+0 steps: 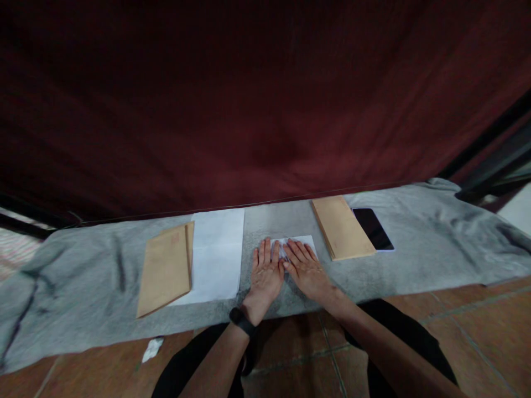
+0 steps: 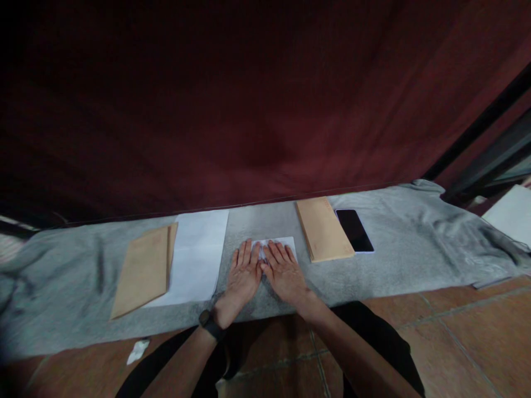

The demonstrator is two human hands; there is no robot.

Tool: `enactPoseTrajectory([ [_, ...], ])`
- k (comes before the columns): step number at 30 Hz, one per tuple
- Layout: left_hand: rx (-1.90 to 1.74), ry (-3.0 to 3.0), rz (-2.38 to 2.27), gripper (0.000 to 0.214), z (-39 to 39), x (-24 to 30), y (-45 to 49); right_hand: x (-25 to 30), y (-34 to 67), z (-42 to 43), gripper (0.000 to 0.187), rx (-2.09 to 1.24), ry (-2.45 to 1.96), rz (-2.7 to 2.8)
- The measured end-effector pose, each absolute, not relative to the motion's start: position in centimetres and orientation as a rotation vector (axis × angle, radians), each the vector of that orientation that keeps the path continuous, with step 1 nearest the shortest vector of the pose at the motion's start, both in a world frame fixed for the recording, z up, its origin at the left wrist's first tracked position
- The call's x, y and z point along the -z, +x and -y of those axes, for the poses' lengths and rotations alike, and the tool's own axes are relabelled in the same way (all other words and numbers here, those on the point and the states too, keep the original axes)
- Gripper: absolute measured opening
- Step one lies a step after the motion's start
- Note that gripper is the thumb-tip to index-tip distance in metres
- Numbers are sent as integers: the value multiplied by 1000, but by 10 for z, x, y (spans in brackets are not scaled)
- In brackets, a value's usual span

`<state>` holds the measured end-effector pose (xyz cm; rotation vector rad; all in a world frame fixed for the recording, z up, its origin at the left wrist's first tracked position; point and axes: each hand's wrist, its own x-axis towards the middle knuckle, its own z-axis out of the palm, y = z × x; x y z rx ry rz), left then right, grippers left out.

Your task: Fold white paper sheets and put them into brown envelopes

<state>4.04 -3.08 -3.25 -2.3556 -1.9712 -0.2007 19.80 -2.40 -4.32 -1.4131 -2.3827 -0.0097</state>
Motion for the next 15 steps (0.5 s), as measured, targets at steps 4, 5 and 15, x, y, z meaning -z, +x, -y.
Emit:
enactPoseTrajectory([
  [4,208,-2369,1965,57,32,30,39,47,198,24,48,38,-1435,2372],
  [5,207,-2369,1970,57,33,30,38,48,199,24,48,58,-1449,2356],
  [15,235,-2376,2025,55,37,24,26,57,208,23,51,204,-1539,2263],
])
